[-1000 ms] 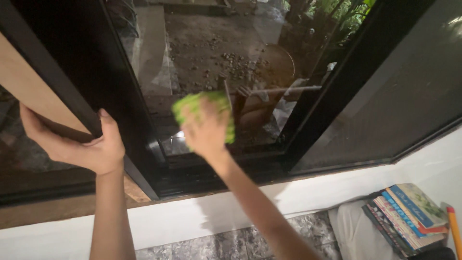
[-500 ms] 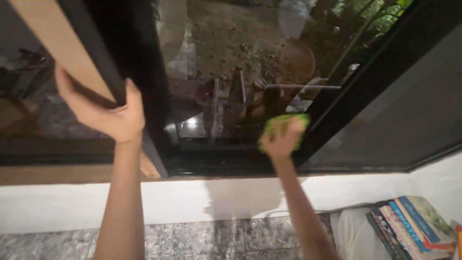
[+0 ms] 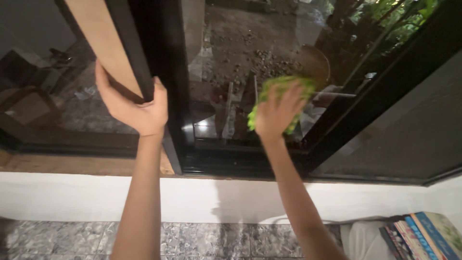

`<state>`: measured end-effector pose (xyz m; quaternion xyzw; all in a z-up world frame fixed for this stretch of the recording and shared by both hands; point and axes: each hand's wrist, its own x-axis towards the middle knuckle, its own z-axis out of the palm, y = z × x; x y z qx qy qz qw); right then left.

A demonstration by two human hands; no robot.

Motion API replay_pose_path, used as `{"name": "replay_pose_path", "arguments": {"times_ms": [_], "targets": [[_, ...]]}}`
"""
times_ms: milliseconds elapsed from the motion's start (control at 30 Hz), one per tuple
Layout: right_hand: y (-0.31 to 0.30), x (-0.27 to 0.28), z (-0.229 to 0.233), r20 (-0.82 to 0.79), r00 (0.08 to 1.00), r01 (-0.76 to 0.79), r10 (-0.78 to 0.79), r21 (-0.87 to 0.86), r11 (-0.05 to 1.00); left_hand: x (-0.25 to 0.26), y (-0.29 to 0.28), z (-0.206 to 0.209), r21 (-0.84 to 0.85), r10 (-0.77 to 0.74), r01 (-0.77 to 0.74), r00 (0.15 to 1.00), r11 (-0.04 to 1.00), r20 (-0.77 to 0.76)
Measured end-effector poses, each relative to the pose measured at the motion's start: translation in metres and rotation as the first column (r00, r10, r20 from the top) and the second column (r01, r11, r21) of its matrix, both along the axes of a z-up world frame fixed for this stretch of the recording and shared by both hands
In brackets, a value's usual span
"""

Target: The person wipes a large glass window with a green cloth, moving the cloth in repeated vertical and horizontal strokes across the surface. The left hand holds the window frame for stability while the right hand performs the wiping. The video ends before the sill or frame is cleaned.

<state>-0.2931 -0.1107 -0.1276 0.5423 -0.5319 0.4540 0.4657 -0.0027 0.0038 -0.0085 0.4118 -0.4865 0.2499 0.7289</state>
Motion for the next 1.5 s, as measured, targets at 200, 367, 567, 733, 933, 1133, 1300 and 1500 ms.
{"name": "replay_pose_path", "arguments": {"times_ms": [200,367,567,733,933,1133,1300,1500], "targets": [[0.05,0.026,-0.054,-0.261,0.896,-0.307,0.359,0.22,0.926,-0.001,0.004,0.004,-0.016,-0.043,0.043,0.999,0.999,0.0],[0.025,-0.052,-0.127,-0.305,0.943,-0.056,0.131,0.242,0.969,0.001,0.001,0.0,-0.004,-0.004,0.004,1.0,1.0,-0.005],[0.016,-0.112,-0.051,-0.01,1.0,-0.015,0.015,-0.016,1.0,0.009,-0.017,-0.006,-0.115,-0.01,0.01,1.0,0.993,0.003],[0.01,-0.108,0.031,0.088,0.984,-0.148,0.154,-0.069,0.987,0.013,-0.026,-0.011,-0.226,0.001,0.002,1.0,0.974,0.014],[-0.006,-0.007,0.055,-0.005,1.0,0.027,-0.027,-0.091,0.996,0.015,-0.027,-0.013,-0.175,0.01,-0.008,1.0,0.984,0.014],[-0.019,0.042,-0.038,-0.316,0.937,-0.148,0.151,0.032,0.988,0.01,-0.029,-0.01,-0.245,-0.058,0.047,0.998,0.968,-0.04],[-0.012,0.004,-0.108,-0.366,0.885,-0.302,0.288,0.019,0.953,0.008,-0.022,-0.002,-0.234,-0.019,0.014,1.0,0.972,-0.018],[0.003,-0.101,-0.135,-0.253,0.957,-0.103,0.145,0.174,0.979,0.011,-0.026,-0.01,-0.201,-0.014,0.011,1.0,0.98,-0.013]]}}
